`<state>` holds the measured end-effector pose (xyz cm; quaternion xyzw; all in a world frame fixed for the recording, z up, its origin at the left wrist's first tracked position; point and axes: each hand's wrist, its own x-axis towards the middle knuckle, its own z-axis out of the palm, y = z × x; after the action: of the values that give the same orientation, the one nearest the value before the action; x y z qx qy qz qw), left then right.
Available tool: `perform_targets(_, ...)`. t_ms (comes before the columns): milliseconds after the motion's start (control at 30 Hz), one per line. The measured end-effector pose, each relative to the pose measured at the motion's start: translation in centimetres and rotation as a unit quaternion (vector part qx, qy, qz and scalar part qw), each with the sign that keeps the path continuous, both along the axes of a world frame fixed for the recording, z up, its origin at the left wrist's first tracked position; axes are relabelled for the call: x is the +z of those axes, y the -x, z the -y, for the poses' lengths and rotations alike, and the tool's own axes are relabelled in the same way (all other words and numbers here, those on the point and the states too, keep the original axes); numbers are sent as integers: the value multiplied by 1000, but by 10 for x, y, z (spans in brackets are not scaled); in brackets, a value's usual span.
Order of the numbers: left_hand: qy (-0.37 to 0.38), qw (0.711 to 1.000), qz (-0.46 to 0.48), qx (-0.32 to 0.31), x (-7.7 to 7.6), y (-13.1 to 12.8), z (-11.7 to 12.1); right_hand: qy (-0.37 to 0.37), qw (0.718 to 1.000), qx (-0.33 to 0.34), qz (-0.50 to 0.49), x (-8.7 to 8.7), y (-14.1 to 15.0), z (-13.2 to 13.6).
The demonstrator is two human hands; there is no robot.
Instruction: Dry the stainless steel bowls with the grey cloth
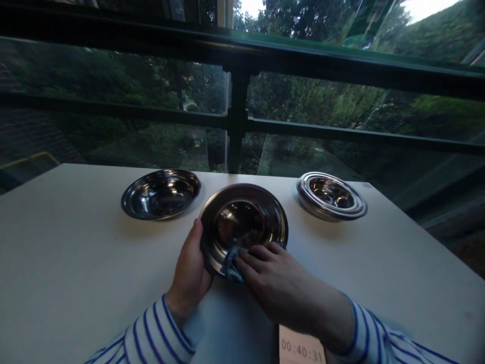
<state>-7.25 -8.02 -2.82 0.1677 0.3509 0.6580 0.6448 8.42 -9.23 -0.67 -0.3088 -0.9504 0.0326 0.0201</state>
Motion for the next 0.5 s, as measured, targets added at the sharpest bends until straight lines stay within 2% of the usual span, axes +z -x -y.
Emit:
perform_targets(100, -6, 997, -74, -6, -7, 8, -2, -22, 1000, -2, 16, -2, 0, 2)
perform_targets(300, -53, 975, -214, -10, -21, 19, -8, 21, 999, 2, 25, 8, -10, 0)
perform_targets(400, -50, 961, -269, 28, -26, 17, -9, 39, 999, 13, 7, 8, -8, -1)
perform_targets(500, -23, 929, -356, 98, -30, 17, -8, 61, 997, 39, -32, 2, 6, -3)
